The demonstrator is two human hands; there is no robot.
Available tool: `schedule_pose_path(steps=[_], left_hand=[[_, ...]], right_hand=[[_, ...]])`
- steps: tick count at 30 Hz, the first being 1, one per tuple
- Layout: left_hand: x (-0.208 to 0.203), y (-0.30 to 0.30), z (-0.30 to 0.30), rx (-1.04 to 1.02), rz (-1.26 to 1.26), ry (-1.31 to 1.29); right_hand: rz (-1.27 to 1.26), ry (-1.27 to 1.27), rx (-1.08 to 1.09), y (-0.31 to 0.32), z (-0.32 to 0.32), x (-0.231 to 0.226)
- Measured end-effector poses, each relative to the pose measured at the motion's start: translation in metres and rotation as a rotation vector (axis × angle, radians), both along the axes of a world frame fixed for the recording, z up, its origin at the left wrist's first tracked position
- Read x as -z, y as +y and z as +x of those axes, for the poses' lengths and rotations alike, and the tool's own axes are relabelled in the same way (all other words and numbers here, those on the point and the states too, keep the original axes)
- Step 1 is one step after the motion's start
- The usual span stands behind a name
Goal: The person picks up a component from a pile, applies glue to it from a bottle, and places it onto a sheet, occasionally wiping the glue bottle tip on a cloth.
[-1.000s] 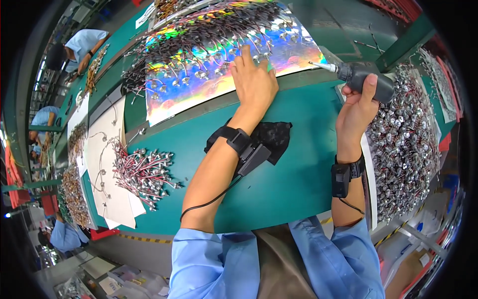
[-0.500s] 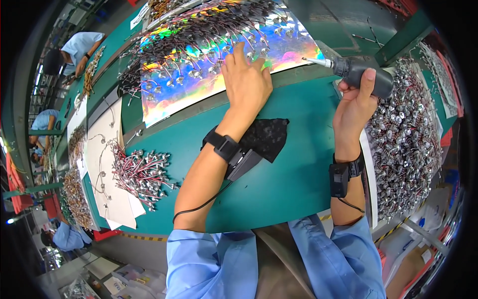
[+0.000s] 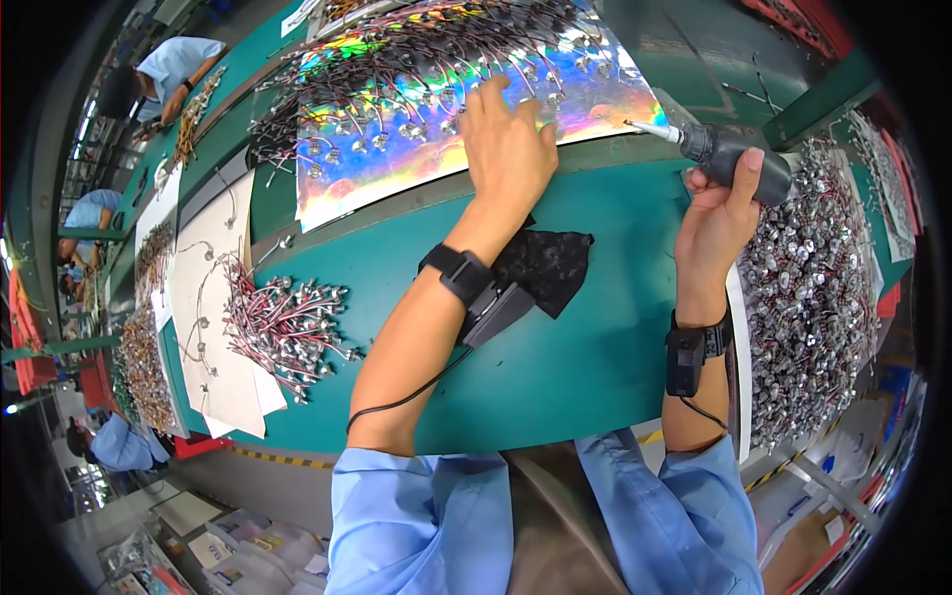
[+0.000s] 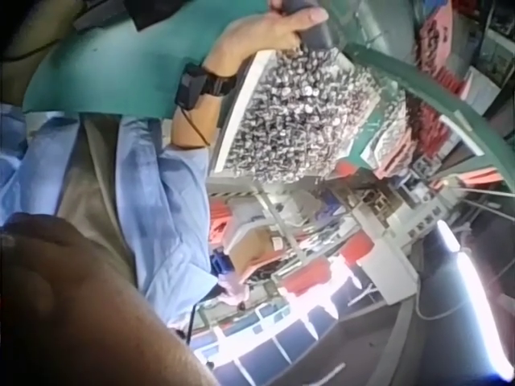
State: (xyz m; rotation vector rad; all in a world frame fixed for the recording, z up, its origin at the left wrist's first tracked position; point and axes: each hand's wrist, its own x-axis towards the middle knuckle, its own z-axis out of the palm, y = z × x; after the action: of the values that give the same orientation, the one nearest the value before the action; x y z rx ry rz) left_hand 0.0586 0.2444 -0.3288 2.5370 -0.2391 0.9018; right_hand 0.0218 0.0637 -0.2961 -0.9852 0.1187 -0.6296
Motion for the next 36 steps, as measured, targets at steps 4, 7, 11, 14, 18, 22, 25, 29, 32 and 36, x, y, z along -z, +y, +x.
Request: schedule_pose_path(steps=[4,7,11,14,18,22,25,29,32,36], left_hand=[[0.003,-0.011,0.019,0.016,0.016,0.005],[0.007,-0.015,0.027,-0.009,0.059,0.022],[0.012,-0.017,0.034,-0.023,0.075,0.007],[0.013,-0.02,0.035,-0.024,0.08,0.02],[0.015,-0.023,0.035,-0.023,0.07,0.0],[0.018,-0.027,0.034,-0.04,0.062,-0.017],[0.019,-0.031,0.033,-0.052,0.062,-0.013],[0.019,-0.033,0.031,-0.069,0.054,-0.01],[0.016,-0.034,0.028,-0.08,0.038,-0.03],[0.011,-0.031,0.021,-0.098,0.002,-0.001]], right_hand=[[0.008,0.009,0.0,-0.003,0.0,0.001],[0.015,0.021,-0.015,-0.004,0.0,0.002],[0.022,0.029,0.017,-0.005,0.001,-0.002],[0.021,0.05,0.016,-0.006,0.001,-0.001],[0.02,0.053,0.02,-0.006,0.002,0.002],[0.038,0.035,0.027,-0.008,0.005,0.005],[0.051,0.03,0.032,-0.009,0.004,0.004],[0.061,0.038,0.033,-0.009,0.004,0.003],[0.065,0.039,0.031,-0.009,0.004,0.002],[0.07,0.026,0.025,-0.009,0.003,0.001]])
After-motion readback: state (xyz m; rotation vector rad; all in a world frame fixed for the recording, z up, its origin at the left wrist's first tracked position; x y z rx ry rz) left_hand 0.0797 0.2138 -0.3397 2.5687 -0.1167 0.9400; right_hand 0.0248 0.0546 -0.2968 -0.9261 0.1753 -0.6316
